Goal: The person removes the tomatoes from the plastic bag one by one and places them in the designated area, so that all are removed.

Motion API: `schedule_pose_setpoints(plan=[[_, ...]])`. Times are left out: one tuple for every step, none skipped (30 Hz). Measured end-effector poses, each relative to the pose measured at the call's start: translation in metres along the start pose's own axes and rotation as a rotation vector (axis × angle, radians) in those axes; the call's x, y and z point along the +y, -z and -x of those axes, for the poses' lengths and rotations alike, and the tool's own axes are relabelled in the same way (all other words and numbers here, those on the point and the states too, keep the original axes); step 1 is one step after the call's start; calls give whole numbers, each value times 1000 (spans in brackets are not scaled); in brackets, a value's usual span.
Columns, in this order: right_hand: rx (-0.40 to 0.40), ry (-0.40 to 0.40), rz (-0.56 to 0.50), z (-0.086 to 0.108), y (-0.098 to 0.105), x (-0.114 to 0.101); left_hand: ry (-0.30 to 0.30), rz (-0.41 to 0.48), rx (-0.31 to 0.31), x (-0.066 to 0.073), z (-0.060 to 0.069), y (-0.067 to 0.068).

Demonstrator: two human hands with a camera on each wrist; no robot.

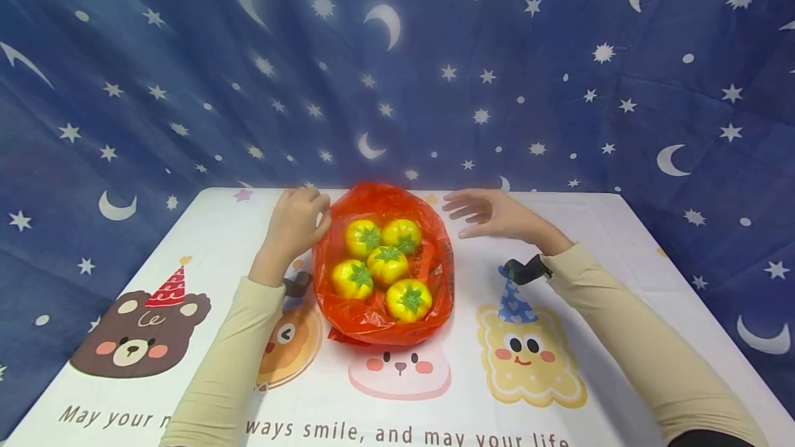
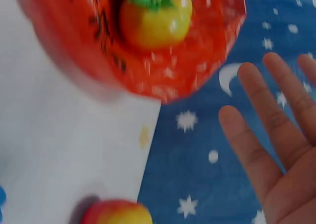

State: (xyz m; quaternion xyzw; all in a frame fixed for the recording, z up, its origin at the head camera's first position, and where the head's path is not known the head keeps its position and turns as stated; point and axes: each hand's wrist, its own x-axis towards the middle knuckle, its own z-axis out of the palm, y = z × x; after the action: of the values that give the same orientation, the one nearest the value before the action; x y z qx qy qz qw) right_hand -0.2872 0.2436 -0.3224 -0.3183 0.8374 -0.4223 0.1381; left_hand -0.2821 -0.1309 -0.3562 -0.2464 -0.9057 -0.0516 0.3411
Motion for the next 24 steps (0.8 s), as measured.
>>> schedule_pose_setpoints(plan=[[-18,-10,-14,-1,-3,-2,0,0,0,0,0,0],[-37,-21,-38,-1,-5,-5,-1,-1,-2,0,0,0],[-56,-32,-59,-2,-8,-7,-1,-2,-4,1,0,1],[-78,-42,-84,-2,-11,-10,-2,-4,-6,1,0,1],[-100,-47,-104,-3,-13,-12,-2,-6,-7,1,0,1],[-119,-55,-121,-4,-16,-15,-2,-8,-7,1,0,1],[-141,-63,-138,-5,-18,-16,-2,-8,-9,1,0,1],[-160,-76,-149,-6,-21,-18,-1,-9,-11,1,0,1],[-179,-93,-161,-7,-24,-20,1,-9,-13,1,0,2],[-198,-109,-175,-8,-27,-20,3,-9,-15,1,0,2],[-216,-125,-188,-9,-30,-21,5,-9,-17,1,0,2],[-233,-144,-209,-10,-32,-21,6,-9,-18,1,0,2],[-251,-162,-230,-12,-35,-21,7,-9,-20,1,0,2],[-270,-182,-252,-13,-37,-21,8,-9,-20,1,0,2],[-288,-201,-277,-14,-39,-21,8,-8,-20,1,0,2],[-305,-218,-296,-15,-41,-21,8,-7,-20,1,0,2],[-319,-235,-315,-17,-43,-21,7,-8,-19,1,0,2],[-331,-252,-332,-18,-45,-21,6,-7,-19,1,0,2],[-342,-270,-347,-19,-46,-21,4,-6,-20,2,0,2],[-353,-285,-359,-20,-48,-21,3,-6,-19,2,0,2],[-361,-297,-368,-21,-49,-21,2,-5,-18,2,0,2],[-371,-306,-371,-21,-51,-21,2,-6,-19,2,0,2],[-380,-316,-373,-22,-52,-21,1,-6,-20,2,0,2],[-388,-326,-374,-23,-53,-21,2,-6,-21,2,0,2]])
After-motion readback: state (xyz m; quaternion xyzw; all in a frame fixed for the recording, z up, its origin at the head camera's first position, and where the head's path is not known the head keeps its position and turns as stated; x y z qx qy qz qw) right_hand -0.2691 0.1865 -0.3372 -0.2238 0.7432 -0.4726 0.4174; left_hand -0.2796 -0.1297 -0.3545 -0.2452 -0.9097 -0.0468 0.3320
